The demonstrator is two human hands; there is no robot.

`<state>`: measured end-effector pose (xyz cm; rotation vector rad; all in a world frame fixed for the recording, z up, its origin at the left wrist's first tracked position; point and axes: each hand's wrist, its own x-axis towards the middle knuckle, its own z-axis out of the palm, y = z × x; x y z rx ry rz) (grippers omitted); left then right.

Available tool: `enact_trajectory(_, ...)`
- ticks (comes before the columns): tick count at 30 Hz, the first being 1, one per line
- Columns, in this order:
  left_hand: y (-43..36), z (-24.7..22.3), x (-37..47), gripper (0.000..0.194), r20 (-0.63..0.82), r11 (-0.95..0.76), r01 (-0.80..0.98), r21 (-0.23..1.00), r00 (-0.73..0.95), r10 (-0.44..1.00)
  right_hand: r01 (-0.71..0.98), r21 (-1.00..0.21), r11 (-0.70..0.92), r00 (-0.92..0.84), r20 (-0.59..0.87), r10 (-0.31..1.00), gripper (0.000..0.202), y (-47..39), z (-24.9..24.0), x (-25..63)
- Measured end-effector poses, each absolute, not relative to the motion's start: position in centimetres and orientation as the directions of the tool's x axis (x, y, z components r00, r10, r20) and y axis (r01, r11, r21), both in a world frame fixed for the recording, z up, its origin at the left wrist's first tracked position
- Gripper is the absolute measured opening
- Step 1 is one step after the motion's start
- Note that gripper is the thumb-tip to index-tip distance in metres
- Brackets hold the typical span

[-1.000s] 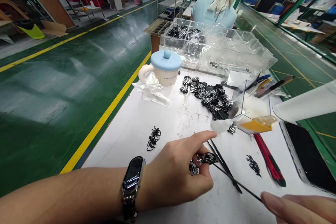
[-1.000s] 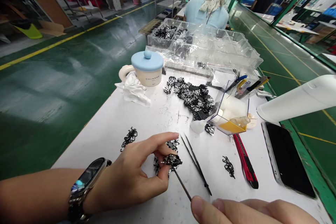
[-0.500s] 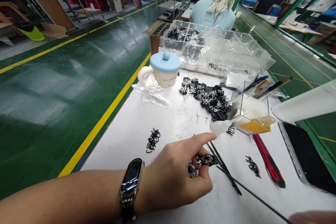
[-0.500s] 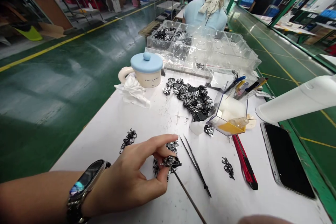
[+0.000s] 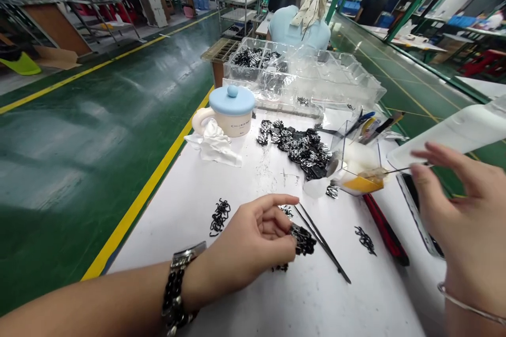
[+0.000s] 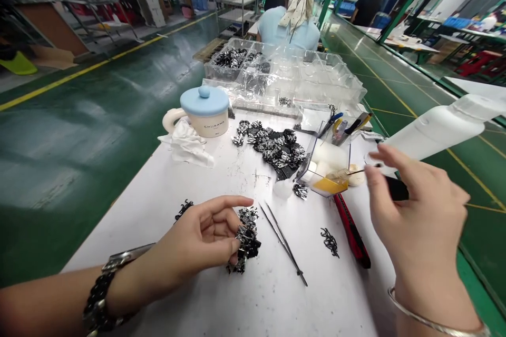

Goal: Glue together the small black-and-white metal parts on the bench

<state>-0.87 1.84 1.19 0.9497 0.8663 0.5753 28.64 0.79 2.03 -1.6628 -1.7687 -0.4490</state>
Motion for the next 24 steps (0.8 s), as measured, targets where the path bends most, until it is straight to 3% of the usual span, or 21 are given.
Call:
enact_trajectory(2,2.0,1.2,-0.8,0.046,-0.397,0.543,-0.113,0.832,0.562,0.725,0.978,-0.207,-0.028,0.163,0.667,0.727,0.061,0.8,2.9,26.7)
enact_trajectory(3,2.1,1.2,-0.8,0.045,-0.406,0.568,-0.133,0.812,0.569,0.715,0.972,-0.236,0.010,0.162,0.695,0.700,0.068,0.4,3.2,25.5)
enact_trajectory(6,2.2,1.3,-0.8,0.043,-0.430,0.614,-0.170,0.770,0.573,0.698,0.773,-0.495,0.397,0.019,0.644,0.765,0.072,-1.5,3.0,21.7)
enact_trajectory(8,2.2,1.3,-0.8,0.041,-0.432,0.626,-0.184,0.758,0.577,0.693,0.648,-0.563,0.513,-0.181,0.541,0.821,0.076,-2.5,2.2,19.8)
enact_trajectory(11,2.1,1.3,-0.8,0.039,-0.422,0.636,-0.205,0.744,0.595,0.685,0.585,-0.596,0.550,-0.334,0.440,0.833,0.077,-3.0,1.1,18.2)
enact_trajectory(18,2.0,1.0,-0.7,0.036,-0.413,0.659,-0.229,0.717,0.622,0.665,0.471,-0.709,0.524,-0.340,0.402,0.850,0.073,-2.8,0.6,17.9)
enact_trajectory(24,2.0,0.9,-0.7,0.036,-0.432,0.679,-0.205,0.705,0.634,0.641,0.469,-0.676,0.568,-0.348,0.450,0.823,0.073,-2.8,0.5,17.9)
